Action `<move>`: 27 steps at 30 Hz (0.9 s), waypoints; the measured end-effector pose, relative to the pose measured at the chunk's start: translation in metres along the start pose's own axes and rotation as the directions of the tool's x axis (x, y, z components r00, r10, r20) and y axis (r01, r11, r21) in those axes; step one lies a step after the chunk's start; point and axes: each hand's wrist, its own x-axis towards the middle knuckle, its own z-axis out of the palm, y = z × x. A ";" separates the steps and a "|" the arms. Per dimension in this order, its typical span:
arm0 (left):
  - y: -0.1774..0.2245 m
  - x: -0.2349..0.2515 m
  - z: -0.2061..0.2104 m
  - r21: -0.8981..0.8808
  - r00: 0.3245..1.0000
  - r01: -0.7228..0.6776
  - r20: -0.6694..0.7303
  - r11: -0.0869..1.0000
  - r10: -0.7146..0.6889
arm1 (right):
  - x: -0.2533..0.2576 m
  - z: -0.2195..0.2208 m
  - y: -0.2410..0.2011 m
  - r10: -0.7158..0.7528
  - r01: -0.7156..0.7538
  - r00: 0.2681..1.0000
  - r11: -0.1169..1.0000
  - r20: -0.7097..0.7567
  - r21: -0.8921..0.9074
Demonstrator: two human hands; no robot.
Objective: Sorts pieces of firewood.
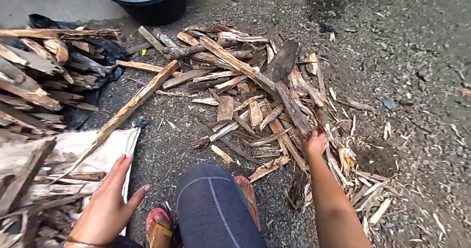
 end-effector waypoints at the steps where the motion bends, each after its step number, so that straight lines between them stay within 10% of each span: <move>1: 0.001 0.000 0.000 -0.001 1.000 0.004 -0.005 1.000 -0.004 | 0.001 0.002 0.002 -0.007 0.007 1.000 1.000 0.000 0.013; 5: 0.000 -0.006 -0.004 -0.008 1.000 0.012 -0.029 1.000 -0.012 | -0.008 -0.009 0.009 -0.095 0.094 0.996 0.988 0.003 0.122; 9: -0.009 -0.020 -0.014 -0.018 0.998 0.039 -0.051 0.999 -0.040 | -0.021 -0.015 0.051 -0.045 0.159 0.937 0.938 -0.346 0.308; 14: -0.025 -0.031 -0.025 -0.005 0.996 0.054 -0.077 0.999 -0.054 | -0.039 0.011 0.108 0.071 -0.089 0.994 0.967 0.084 0.237; 27: -0.052 -0.058 -0.040 0.019 0.990 0.113 -0.089 0.993 -0.111 | -0.029 -0.006 0.129 0.191 -0.176 0.943 0.981 0.271 -0.080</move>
